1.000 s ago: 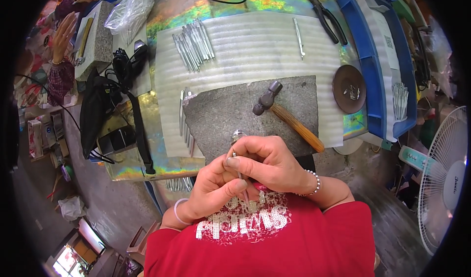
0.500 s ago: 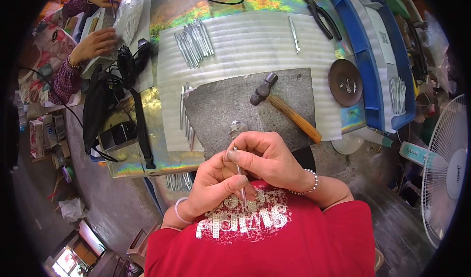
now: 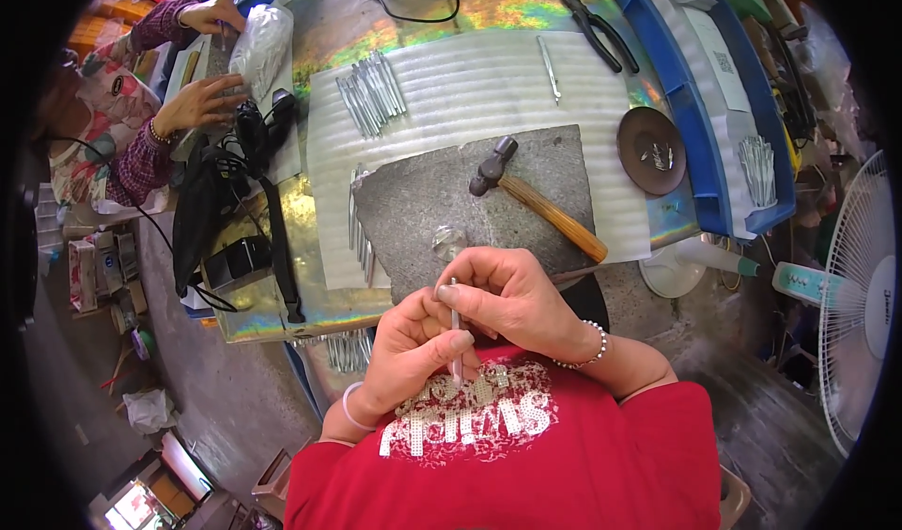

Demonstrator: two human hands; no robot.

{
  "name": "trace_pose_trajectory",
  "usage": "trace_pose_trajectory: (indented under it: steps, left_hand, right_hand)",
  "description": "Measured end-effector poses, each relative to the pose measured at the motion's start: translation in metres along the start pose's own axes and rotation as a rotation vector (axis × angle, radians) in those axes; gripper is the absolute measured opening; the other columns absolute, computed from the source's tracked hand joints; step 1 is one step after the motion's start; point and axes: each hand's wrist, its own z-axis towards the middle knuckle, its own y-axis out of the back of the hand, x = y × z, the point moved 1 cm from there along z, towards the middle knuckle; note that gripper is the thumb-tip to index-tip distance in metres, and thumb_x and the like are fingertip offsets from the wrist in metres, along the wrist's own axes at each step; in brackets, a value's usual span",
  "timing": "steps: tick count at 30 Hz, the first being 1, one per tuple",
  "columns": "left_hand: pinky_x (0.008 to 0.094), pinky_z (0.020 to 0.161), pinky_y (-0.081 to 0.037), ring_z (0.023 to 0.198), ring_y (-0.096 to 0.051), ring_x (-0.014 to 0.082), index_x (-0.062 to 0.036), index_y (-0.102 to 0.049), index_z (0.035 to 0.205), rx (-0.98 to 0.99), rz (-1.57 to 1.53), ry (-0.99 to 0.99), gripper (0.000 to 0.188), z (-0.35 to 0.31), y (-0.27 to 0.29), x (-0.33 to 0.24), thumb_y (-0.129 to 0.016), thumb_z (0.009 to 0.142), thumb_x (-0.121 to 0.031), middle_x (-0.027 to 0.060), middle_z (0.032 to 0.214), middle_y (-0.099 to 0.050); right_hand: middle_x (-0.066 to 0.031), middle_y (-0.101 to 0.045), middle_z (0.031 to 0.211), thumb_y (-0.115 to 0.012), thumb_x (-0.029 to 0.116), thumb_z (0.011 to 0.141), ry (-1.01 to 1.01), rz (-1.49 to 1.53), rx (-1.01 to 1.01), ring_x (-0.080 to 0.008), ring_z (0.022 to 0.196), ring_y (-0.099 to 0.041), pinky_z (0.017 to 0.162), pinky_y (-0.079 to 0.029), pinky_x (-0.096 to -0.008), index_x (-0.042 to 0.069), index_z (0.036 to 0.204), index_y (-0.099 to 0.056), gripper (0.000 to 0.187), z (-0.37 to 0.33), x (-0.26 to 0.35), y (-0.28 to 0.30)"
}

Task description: Hammering small metal components on a workbench using a punch and a hammer.

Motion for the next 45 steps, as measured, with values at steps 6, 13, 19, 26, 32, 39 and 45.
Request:
trace_pose_trajectory:
  steps: [6, 13, 19, 26, 32, 39, 45]
  left_hand:
    - [0.0211, 0.051, -0.047, 0.058, -0.058, 0.0094, -0.0009, -0.046, 0.089, -0.044, 0.026, -0.014, 0.010, 0.000, -0.002, 0.002, -0.055, 0.090, -0.005, 0.0074, 0.071, -0.061]
    - [0.0183, 0.049, -0.045, 0.056, -0.056, 0.0052, -0.0005, -0.046, 0.087, -0.182, 0.240, -0.084, 0.013, 0.000, -0.016, -0.005, -0.059, 0.086, 0.001, 0.0056, 0.067, -0.060]
    - [0.0172, 0.047, -0.044, 0.057, -0.056, 0.0048, -0.0004, -0.046, 0.086, -0.163, 0.316, -0.130, 0.016, 0.004, -0.019, -0.005, -0.062, 0.084, 0.003, 0.0054, 0.068, -0.060]
    - [0.0185, 0.047, -0.045, 0.055, -0.057, 0.0064, -0.0003, -0.046, 0.086, -0.140, 0.201, -0.040, 0.014, 0.009, -0.017, -0.007, -0.059, 0.085, 0.003, 0.0068, 0.069, -0.061]
    - [0.0195, 0.048, -0.046, 0.054, -0.057, 0.0085, -0.0006, -0.046, 0.086, -0.128, 0.110, -0.005, 0.012, 0.014, -0.012, -0.006, -0.057, 0.087, 0.002, 0.0082, 0.070, -0.061]
    - [0.0190, 0.047, -0.043, 0.054, -0.055, 0.0071, -0.0007, -0.046, 0.087, -0.162, 0.072, -0.026, 0.012, 0.020, -0.013, -0.009, -0.058, 0.087, 0.001, 0.0066, 0.068, -0.060]
    - [0.0165, 0.042, -0.035, 0.049, -0.048, -0.0005, -0.0013, -0.049, 0.083, -0.279, 0.564, -0.272, 0.019, 0.018, -0.001, 0.000, -0.067, 0.080, 0.000, -0.0010, 0.056, -0.056]
  right_hand:
    - [0.0026, -0.055, 0.066, -0.056, 0.010, 0.090, 0.040, 0.025, -0.016, -0.0001, 0.049, -0.044, 0.043, -0.034, -0.0160, 0.001, 0.090, -0.058, 0.009, -0.002, 0.001, 0.004]
    - [0.0018, -0.055, 0.066, -0.056, 0.010, 0.090, 0.051, 0.089, 0.001, -0.0006, 0.049, -0.043, 0.043, -0.034, -0.0162, 0.000, 0.091, -0.057, 0.010, -0.003, -0.003, 0.009]
    - [0.0005, -0.056, 0.067, -0.055, 0.010, 0.091, 0.062, 0.130, 0.029, -0.0007, 0.049, -0.043, 0.043, -0.033, -0.0163, 0.000, 0.091, -0.057, 0.010, -0.005, -0.002, 0.015]
    - [0.0004, -0.056, 0.067, -0.055, 0.011, 0.091, 0.062, 0.162, 0.035, -0.0010, 0.049, -0.043, 0.043, -0.033, -0.0164, 0.000, 0.091, -0.057, 0.011, -0.002, -0.005, 0.019]
    - [0.0010, -0.056, 0.067, -0.055, 0.012, 0.091, 0.033, 0.180, 0.034, -0.0011, 0.049, -0.043, 0.043, -0.034, -0.0166, 0.000, 0.092, -0.057, 0.012, 0.004, -0.004, 0.021]
    - [0.0011, -0.056, 0.068, -0.055, 0.012, 0.091, 0.027, 0.159, 0.035, -0.0008, 0.050, -0.044, 0.044, -0.035, -0.0163, 0.000, 0.092, -0.057, 0.012, 0.012, -0.002, 0.021]
    - [0.0010, -0.058, 0.069, -0.057, 0.012, 0.090, 0.028, 0.127, 0.045, -0.0005, 0.052, -0.046, 0.045, -0.036, -0.0158, 0.000, 0.094, -0.057, 0.013, 0.016, 0.000, 0.018]
